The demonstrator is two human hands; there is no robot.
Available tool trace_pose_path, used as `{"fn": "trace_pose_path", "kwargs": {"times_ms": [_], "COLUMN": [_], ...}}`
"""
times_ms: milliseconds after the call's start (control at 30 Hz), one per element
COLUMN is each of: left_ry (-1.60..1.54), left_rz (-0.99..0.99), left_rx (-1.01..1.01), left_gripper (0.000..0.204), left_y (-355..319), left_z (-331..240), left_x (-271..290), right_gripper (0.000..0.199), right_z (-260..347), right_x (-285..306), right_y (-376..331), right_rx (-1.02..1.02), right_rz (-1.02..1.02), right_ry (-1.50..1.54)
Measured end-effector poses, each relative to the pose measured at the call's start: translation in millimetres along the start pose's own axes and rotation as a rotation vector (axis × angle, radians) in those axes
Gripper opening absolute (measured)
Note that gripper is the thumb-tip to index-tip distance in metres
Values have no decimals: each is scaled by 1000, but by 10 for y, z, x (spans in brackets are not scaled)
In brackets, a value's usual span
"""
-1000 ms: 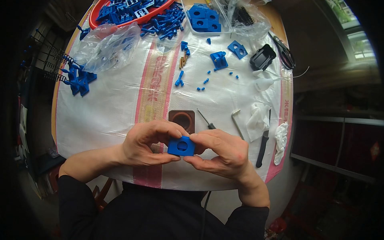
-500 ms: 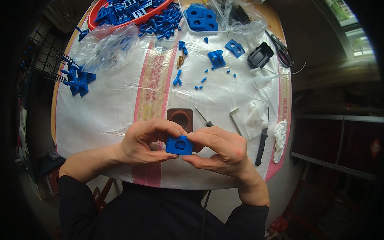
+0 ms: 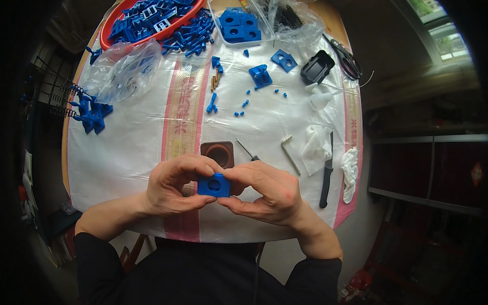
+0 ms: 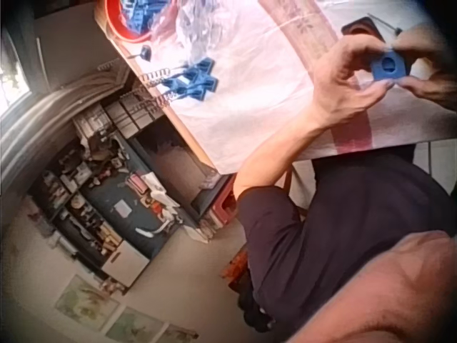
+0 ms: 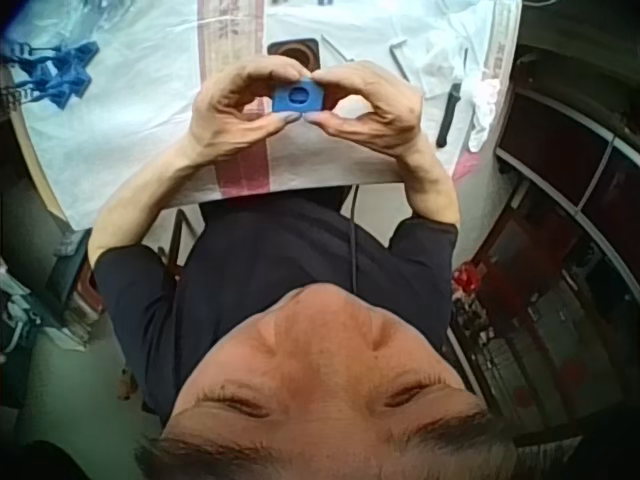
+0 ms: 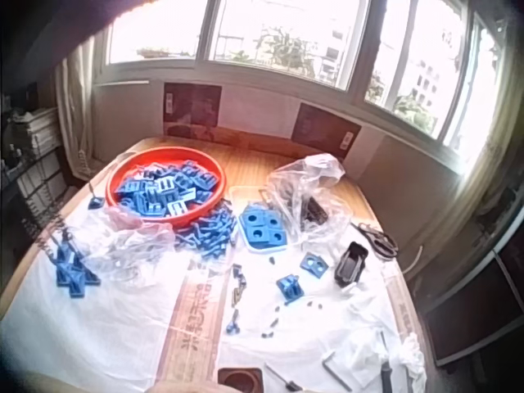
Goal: Assemble small plastic electronic components by attaching a metal spring antenna and securing it with a screw.
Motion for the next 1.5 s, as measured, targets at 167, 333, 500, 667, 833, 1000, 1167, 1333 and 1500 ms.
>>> {"fn": "trace_pose_path", "kwargs": {"times_ms": [167,333,500,667,833,1000,1167,1333,1500], "left_ry": [6,28,6,-9,31,83,86,48,32], "left_rz": [-57,-45,-56,-76,-48,-28,-17,-17,-25], "left_rx": [-34,-38,-12,22,14,-15,-6,-5,16], "left_gripper": [48,52,54,54,53,53,52,52,50], "left_y": [3,6,6,-2,4,-8,-4,-10,-17], "left_z": [-21,-48,-33,-2,-6,-18,-22,-8,18], "left_x": [37,58,70,69,33,30,21,14,23], "right_gripper": [56,56,45,26,16,15,12,10,10], "right_z": [-173,-214,-276,-446,-511,-503,-523,-526,-536], "right_x": [-23,-59,-94,-221,-250,-288,-297,-293,-297], "right_y": [-96,-99,-112,-213,-224,-217,-243,-251,-258], "right_rx": [-164,-152,-242,-487,-551,-588,-623,-613,-622], "right_rz": [-29,12,11,-23,-27,-32,-43,-45,-55], "right_ry": [268,377,515,870,919,946,937,921,907]}}
Point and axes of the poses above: each hand's wrist, its own y-axis towards the middle knuckle, its own x-axis out of the back of the hand, z = x × y, the point moved 9 cm from there along y, towards the middle knuckle, and after that the axes turned 4 degrees about -y, right-handed, at the moved point
